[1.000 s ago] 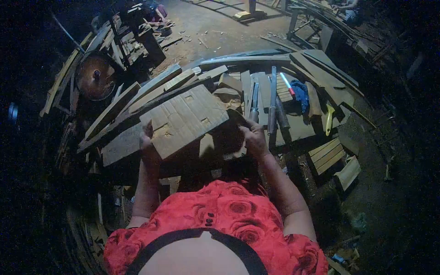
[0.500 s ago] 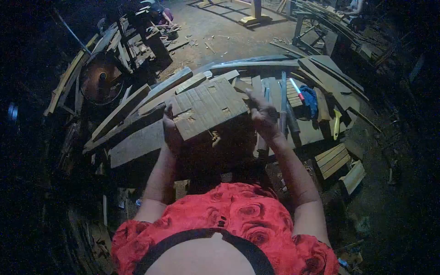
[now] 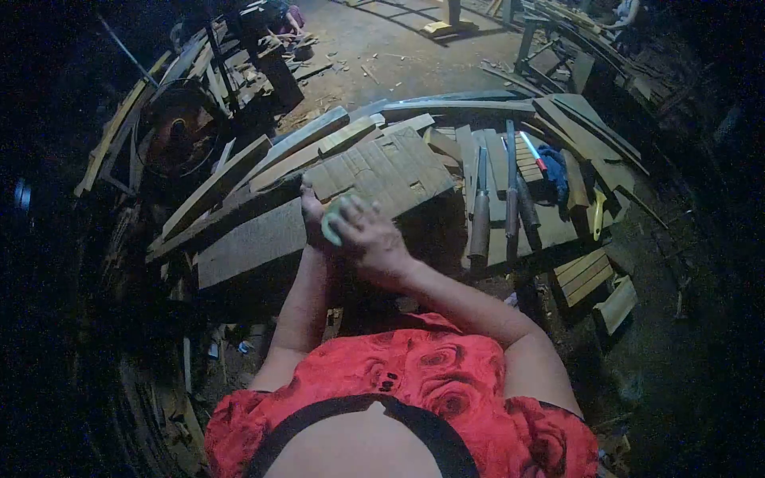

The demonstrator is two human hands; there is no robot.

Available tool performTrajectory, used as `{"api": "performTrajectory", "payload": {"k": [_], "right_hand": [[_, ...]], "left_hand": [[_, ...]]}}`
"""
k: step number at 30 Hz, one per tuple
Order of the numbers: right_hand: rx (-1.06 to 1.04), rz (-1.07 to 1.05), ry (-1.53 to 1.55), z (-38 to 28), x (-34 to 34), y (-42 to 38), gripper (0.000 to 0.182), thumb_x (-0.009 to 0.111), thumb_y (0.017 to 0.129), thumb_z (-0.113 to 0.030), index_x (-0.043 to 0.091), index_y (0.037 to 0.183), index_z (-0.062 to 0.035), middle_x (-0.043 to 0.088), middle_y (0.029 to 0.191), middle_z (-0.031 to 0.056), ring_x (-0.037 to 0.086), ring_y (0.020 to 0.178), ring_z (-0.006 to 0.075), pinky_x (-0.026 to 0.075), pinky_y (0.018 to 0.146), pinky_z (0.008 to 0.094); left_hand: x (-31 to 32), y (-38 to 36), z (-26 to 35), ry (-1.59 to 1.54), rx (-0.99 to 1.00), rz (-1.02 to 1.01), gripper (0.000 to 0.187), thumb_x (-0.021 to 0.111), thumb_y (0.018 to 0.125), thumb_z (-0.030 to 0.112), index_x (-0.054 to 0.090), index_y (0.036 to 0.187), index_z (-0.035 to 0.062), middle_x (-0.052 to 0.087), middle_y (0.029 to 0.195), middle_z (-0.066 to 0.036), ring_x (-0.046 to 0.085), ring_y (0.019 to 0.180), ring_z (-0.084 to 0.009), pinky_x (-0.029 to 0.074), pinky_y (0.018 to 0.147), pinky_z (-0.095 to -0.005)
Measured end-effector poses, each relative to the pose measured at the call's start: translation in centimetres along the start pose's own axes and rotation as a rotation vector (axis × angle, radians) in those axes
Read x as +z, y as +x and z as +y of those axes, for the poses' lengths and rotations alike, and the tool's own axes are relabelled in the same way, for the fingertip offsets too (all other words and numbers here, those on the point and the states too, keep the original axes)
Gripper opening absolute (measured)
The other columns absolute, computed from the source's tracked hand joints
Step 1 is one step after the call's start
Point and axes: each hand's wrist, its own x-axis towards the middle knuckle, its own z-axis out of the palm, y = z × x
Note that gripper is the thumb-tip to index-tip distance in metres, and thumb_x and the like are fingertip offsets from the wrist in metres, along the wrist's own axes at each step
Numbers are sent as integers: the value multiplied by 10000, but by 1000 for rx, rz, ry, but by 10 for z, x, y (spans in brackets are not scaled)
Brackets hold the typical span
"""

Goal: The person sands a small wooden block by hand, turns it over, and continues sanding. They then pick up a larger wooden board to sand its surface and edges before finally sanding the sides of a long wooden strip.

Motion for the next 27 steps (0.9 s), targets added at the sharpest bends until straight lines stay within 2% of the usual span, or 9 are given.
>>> {"api": "performTrajectory", "payload": {"k": [2,4,5,7,10,13,18,25,27], "right_hand": [[-77,0,-25,-4,-5,-3,461,619,768,-176,530,1212,-93,459,1306,169,390,1259,326,281,1048,417],[-131,-53,3,31,-15,-8,460,639,765,-175,537,1207,-101,471,1297,163,411,1246,317,285,1050,404],[-121,57,165,56,-19,-11,466,635,764,-149,531,1215,-96,462,1308,166,415,1245,312,284,1054,400],[199,-37,-34,82,-44,-6,448,565,824,-179,501,1259,-92,432,1339,178,356,1285,314,242,1077,385],[371,43,-43,124,-40,-13,437,539,850,-213,495,1269,-93,408,1358,179,332,1293,331,207,1088,408],[395,102,-212,96,-22,-18,466,569,808,-280,507,1240,-116,401,1367,152,335,1290,313,243,1049,465],[-13,-51,6,5,-15,-28,504,568,778,-215,480,1269,-143,381,1383,157,331,1300,329,218,1062,501],[-69,2,48,9,-16,-29,463,624,761,-205,537,1210,-130,444,1328,165,393,1260,324,264,1039,497],[-66,28,28,11,-21,-30,455,628,762,-210,543,1202,-129,443,1328,163,400,1256,318,270,1034,500]], "left_hand": [[4,-1,1,-26,-65,59,654,262,920,554,344,1327,50,453,1288,-177,468,1161,-356,390,971,-490],[-1,0,0,29,25,17,624,270,931,530,396,1286,33,512,1218,-158,525,1095,-318,433,930,-448],[-2,0,0,26,26,18,624,270,931,530,396,1286,33,512,1218,-158,525,1095,-318,433,930,-448],[-2,0,0,23,-2,46,625,274,930,532,421,1269,28,532,1191,-156,540,1070,-315,441,920,-441],[-1,0,-1,47,10,73,621,273,931,532,429,1262,30,536,1186,-153,543,1065,-311,444,915,-438],[4,-1,-1,103,63,98,618,273,931,532,436,1256,33,541,1181,-149,546,1059,-307,447,909,-435],[24,-9,-1,257,176,184,613,273,932,533,449,1245,36,548,1172,-143,551,1050,-301,452,901,-430],[-15,8,-7,197,120,21,567,267,946,503,485,1197,44,579,1130,-113,575,1001,-272,472,861,-406],[-13,10,-8,158,167,154,558,275,948,493,486,1198,41,585,1115,-114,580,988,-276,474,860,-405]]}}
